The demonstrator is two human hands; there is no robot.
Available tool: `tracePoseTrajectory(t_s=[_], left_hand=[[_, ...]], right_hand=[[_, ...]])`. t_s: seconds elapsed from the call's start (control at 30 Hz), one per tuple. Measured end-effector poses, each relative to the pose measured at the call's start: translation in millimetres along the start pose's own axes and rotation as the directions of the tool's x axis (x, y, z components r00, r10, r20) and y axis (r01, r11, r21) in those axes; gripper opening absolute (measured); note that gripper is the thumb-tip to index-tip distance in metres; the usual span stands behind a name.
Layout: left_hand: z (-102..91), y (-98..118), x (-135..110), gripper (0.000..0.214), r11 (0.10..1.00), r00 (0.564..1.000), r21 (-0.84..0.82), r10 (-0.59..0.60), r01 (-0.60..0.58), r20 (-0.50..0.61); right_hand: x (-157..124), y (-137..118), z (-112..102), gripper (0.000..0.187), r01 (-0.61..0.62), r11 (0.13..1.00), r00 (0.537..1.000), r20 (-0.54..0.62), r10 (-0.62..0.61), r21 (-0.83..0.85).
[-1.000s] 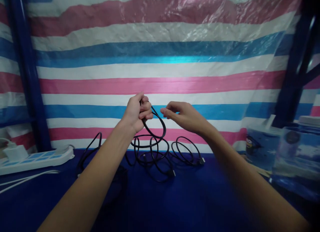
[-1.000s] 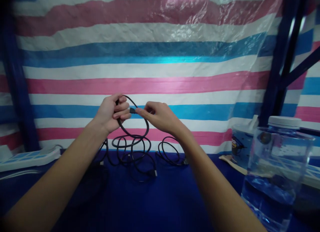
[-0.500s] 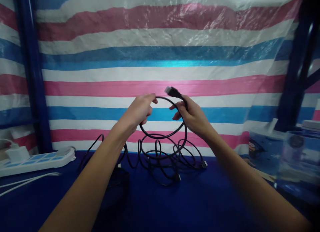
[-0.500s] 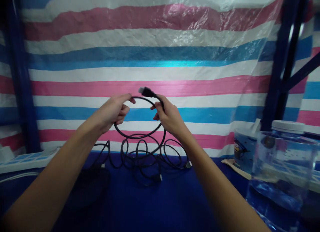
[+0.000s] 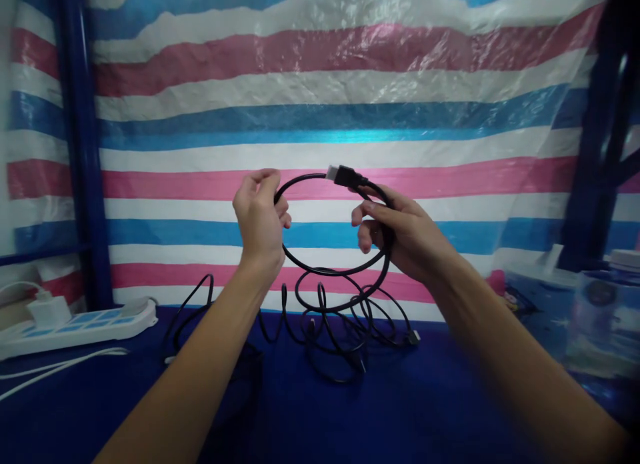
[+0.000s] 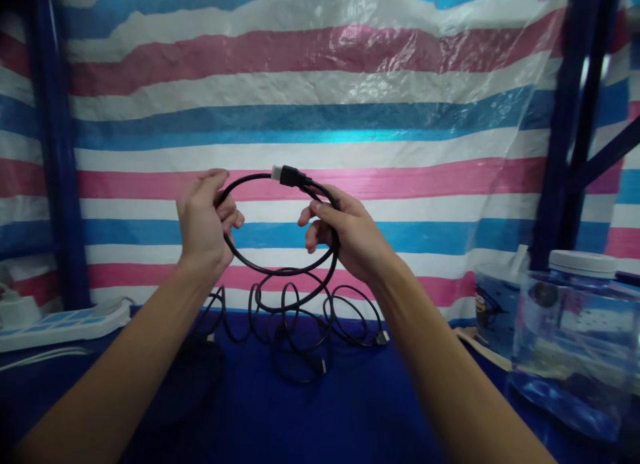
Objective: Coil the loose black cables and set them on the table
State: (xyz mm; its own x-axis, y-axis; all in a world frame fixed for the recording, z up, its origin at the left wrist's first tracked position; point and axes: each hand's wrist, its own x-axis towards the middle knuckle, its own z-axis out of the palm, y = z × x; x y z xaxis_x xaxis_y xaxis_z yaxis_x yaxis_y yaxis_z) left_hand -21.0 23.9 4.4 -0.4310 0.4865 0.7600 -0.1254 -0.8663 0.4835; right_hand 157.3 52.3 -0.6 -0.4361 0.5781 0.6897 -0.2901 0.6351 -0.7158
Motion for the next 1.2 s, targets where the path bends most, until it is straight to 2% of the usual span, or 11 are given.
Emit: tracePoseTrajectory(t_s=[0.1, 0.2, 0.33, 0.53, 0.67, 0.77, 0.87, 0.93, 1.03, 1.1, 1.2], left_hand=[[4.6, -5.8, -5.2, 0.010, 0.998, 0.993, -0.062, -0.007, 0.000, -0.117], [5.5, -10.2, -5.4, 0.010, 0.993, 0.983, -0.099, -0.081, 0.065, -0.164], [2.7, -13.9, -2.4, 0.001, 0.989, 0.989, -0.021, -0.147, 0.148, 0.017], [-7.1, -23.9, 3.6, 0.025, 0.928, 0.930, 0.260, -0.319, 0.267, 0.183], [-5.6, -14.8, 1.0, 0.038, 0.937, 0.832, 0.326, -0.277, 0.124, 0.480], [-0.2, -4.1, -6.3, 0.026, 0.852, 0.712, 0.497, -0.247, -0.163, 0.657], [3.0, -1.0, -12.4, 0.011, 0.712, 0.722, 0.615, -0.223, -0.338, 0.655], [3.2, -2.3, -13.7, 0.014, 0.734, 0.738, 0.615, -0.239, -0.288, 0.631], [1.1, -4.7, -11.0, 0.041, 0.851, 0.684, 0.515, -0.316, -0.103, 0.658], [-2.4, -6.4, -6.6, 0.049, 0.902, 0.678, 0.431, -0.325, 0.013, 0.659], [-12.5, -13.1, 1.3, 0.052, 0.892, 0.715, 0.422, -0.401, 0.162, 0.573]], right_hand=[[1.1, -4.8, 5.9, 0.010, -0.033, 0.995, 0.997, -0.061, 0.039, 0.097], [0.3, -9.9, 9.9, 0.013, -0.088, 0.989, 0.994, -0.057, 0.095, 0.118], [0.9, -10.1, 8.9, 0.039, 0.030, 0.996, 0.980, -0.200, -0.013, 0.086], [4.3, -1.4, -4.5, 0.019, 0.067, 0.994, 0.933, -0.346, -0.093, -0.088], [5.2, 5.9, -6.4, 0.042, -0.045, 0.929, 0.968, -0.246, -0.050, -0.367], [3.5, 6.1, -1.4, 0.045, -0.023, 0.832, 0.997, -0.076, -0.023, -0.554], [0.7, 1.4, 5.0, 0.045, 0.126, 0.708, 0.990, 0.135, -0.044, -0.695], [-0.9, -2.7, 7.9, 0.040, 0.217, 0.627, 0.972, 0.223, -0.071, -0.748], [-1.8, -8.0, 8.2, 0.037, 0.248, 0.588, 0.968, 0.225, -0.113, -0.770], [-1.0, -9.8, 4.9, 0.036, 0.206, 0.613, 0.977, 0.123, -0.176, -0.763], [1.4, -8.7, -4.7, 0.034, 0.134, 0.727, 0.948, -0.126, -0.291, -0.673]])
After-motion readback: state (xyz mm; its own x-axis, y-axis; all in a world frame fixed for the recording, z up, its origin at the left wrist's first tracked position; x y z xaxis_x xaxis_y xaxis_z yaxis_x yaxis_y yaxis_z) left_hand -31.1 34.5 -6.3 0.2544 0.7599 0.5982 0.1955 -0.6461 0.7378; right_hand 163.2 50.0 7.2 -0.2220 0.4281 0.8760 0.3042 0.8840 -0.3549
